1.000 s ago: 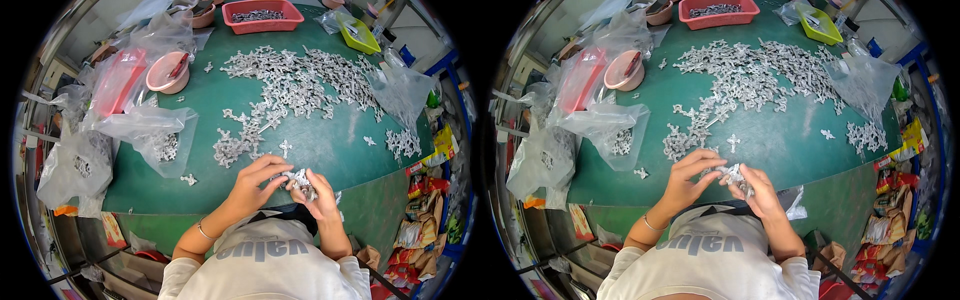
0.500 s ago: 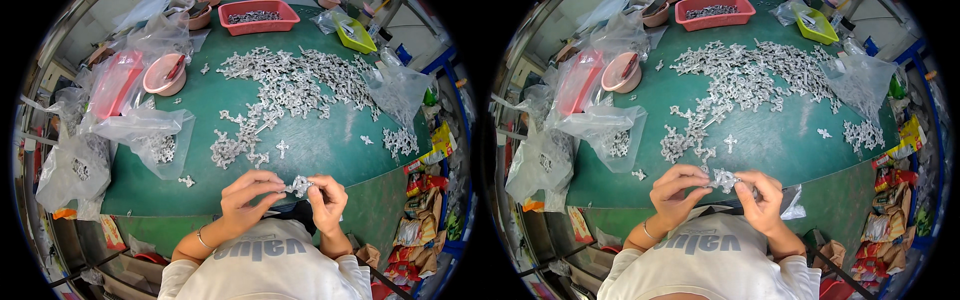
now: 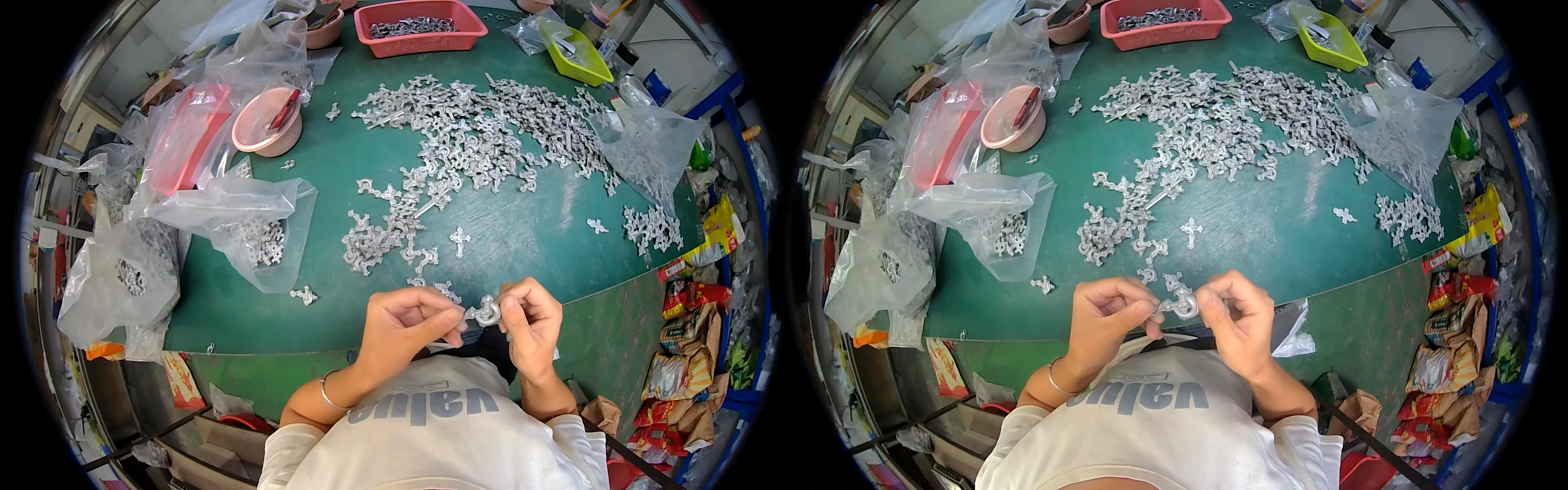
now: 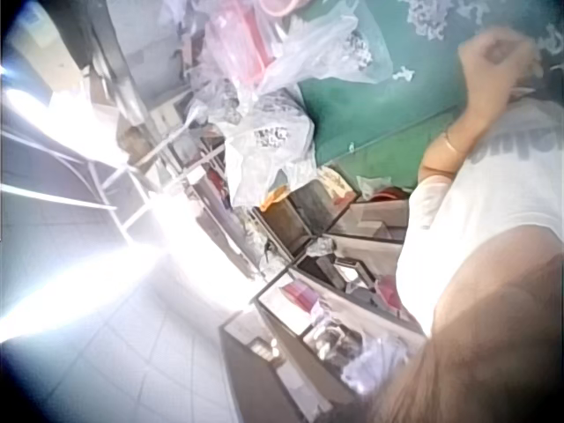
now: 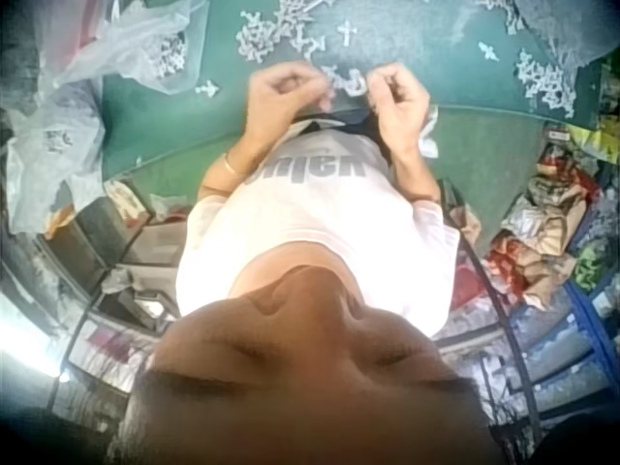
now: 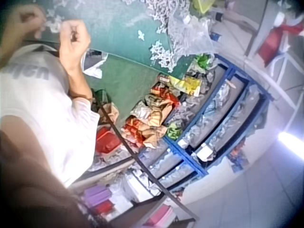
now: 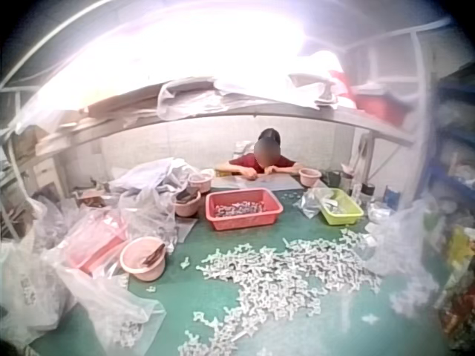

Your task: The person picks up individual metallic decorative pieces from a pile on a green workbench, handles them one at a time, and places them into a small plastic bag.

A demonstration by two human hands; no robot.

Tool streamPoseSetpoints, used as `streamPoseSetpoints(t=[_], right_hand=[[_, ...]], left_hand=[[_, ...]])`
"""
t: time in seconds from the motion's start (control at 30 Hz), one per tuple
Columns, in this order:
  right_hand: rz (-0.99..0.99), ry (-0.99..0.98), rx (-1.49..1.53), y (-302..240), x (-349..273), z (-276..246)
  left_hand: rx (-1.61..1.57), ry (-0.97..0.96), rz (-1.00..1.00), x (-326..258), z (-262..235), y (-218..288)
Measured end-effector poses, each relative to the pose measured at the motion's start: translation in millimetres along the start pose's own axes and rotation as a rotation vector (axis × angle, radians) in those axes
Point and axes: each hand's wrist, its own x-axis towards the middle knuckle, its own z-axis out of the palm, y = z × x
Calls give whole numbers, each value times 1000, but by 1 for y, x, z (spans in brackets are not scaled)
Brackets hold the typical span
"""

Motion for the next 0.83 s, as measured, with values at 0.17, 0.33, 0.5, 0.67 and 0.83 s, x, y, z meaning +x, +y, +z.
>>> streamPoseSetpoints(t=[0.17,0.33,0.5,0.67,0.83], right_hand=[[73,-7,109,-1,1,3],[89,-27,150,0,2,2],[72,-34,162,0,2,2],[54,-35,161,1,2,2],[30,-27,131,2,2,1]], left_hand=[[-255,-67,-199,0,-4,-2],[-399,-148,-291,0,-7,-3],[-483,-189,-364,1,-9,-4],[-517,-216,-386,1,-9,-4],[-528,-209,-391,0,-7,-3]])
